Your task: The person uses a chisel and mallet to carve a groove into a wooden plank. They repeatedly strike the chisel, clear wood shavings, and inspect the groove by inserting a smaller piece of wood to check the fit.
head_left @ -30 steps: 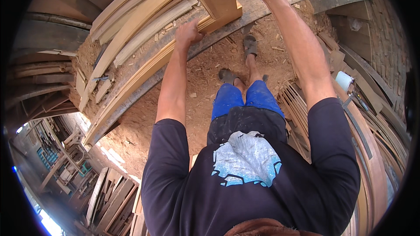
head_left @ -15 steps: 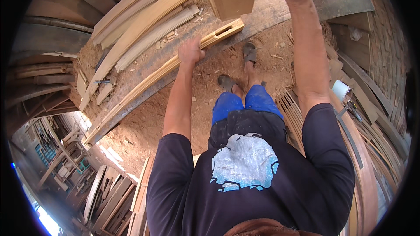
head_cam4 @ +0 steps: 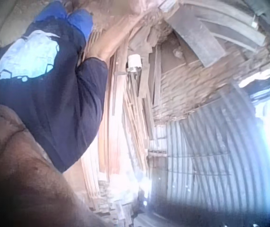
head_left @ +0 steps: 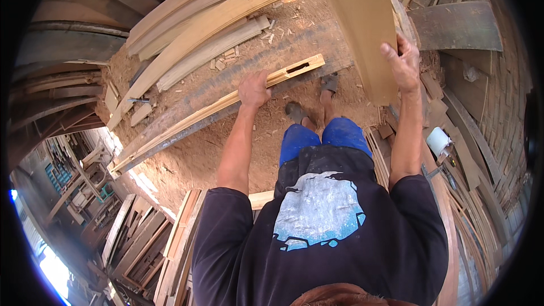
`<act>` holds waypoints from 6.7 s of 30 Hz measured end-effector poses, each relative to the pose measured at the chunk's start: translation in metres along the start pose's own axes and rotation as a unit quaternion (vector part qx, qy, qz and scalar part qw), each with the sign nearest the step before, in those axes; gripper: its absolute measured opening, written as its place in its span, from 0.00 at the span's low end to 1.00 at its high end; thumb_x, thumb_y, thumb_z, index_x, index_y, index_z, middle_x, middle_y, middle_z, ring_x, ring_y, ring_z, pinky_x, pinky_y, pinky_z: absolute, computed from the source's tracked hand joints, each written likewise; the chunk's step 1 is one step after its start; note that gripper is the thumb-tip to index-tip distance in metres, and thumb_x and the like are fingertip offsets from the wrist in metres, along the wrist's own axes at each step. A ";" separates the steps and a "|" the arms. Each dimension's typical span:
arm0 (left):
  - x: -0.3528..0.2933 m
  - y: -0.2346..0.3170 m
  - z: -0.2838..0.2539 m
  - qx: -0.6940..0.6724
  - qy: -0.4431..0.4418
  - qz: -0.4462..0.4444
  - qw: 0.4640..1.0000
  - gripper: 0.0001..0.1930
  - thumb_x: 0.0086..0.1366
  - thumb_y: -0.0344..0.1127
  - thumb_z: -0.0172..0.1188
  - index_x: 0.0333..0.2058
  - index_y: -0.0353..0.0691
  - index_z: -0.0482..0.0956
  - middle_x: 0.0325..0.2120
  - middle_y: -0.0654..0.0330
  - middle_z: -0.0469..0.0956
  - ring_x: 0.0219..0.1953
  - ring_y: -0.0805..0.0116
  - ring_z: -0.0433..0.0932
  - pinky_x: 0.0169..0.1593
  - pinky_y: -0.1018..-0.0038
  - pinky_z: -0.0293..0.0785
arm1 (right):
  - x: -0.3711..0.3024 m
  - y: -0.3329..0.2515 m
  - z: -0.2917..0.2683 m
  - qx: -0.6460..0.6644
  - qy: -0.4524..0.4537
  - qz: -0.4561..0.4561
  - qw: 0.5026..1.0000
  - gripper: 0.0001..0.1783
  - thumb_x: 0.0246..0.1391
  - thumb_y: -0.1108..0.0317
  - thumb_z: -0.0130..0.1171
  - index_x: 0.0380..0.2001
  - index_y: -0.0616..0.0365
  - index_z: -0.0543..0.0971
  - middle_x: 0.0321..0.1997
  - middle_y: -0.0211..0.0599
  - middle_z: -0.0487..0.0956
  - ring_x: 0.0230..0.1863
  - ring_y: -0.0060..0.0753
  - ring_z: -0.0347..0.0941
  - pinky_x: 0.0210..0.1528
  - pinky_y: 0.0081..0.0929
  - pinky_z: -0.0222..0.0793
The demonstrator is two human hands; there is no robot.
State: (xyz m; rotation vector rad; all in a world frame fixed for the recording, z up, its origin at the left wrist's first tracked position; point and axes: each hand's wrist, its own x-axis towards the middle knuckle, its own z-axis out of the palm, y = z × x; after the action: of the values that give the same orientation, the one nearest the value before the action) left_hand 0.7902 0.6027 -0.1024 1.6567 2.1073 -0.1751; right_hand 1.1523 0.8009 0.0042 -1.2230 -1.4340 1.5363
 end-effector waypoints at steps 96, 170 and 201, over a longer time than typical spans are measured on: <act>0.016 0.042 0.044 -0.246 0.197 0.059 0.947 0.21 0.56 0.32 0.70 0.50 0.49 0.78 0.41 0.52 0.81 0.47 0.41 0.76 0.49 0.48 0.73 | 0.018 -0.043 0.107 -0.193 -0.355 -0.124 0.906 0.20 0.58 0.61 0.75 0.48 0.62 0.83 0.46 0.40 0.85 0.49 0.33 0.79 0.53 0.35 0.74; 0.044 0.022 0.046 -0.215 0.070 0.043 0.973 0.33 0.56 0.44 0.73 0.60 0.62 0.71 0.42 0.45 0.77 0.47 0.39 0.80 0.52 0.49 0.78 | 0.019 0.015 0.134 -0.178 -0.229 -0.085 0.953 0.33 0.53 0.57 0.77 0.57 0.61 0.79 0.56 0.47 0.83 0.61 0.42 0.77 0.63 0.41 0.72; 0.033 0.034 0.014 -0.207 0.041 0.023 0.977 0.34 0.55 0.52 0.75 0.61 0.64 0.73 0.42 0.45 0.80 0.50 0.43 0.81 0.53 0.52 0.79 | 0.031 -0.038 0.137 -0.273 -0.153 -0.213 0.926 0.27 0.59 0.50 0.73 0.50 0.62 0.81 0.45 0.35 0.84 0.48 0.31 0.78 0.50 0.35 0.74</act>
State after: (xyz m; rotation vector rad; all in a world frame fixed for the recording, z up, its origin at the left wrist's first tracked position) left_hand 0.8206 0.6364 -0.1233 1.4762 1.9906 0.3313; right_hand 1.0092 0.7901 0.0287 -0.8866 -2.2693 1.0863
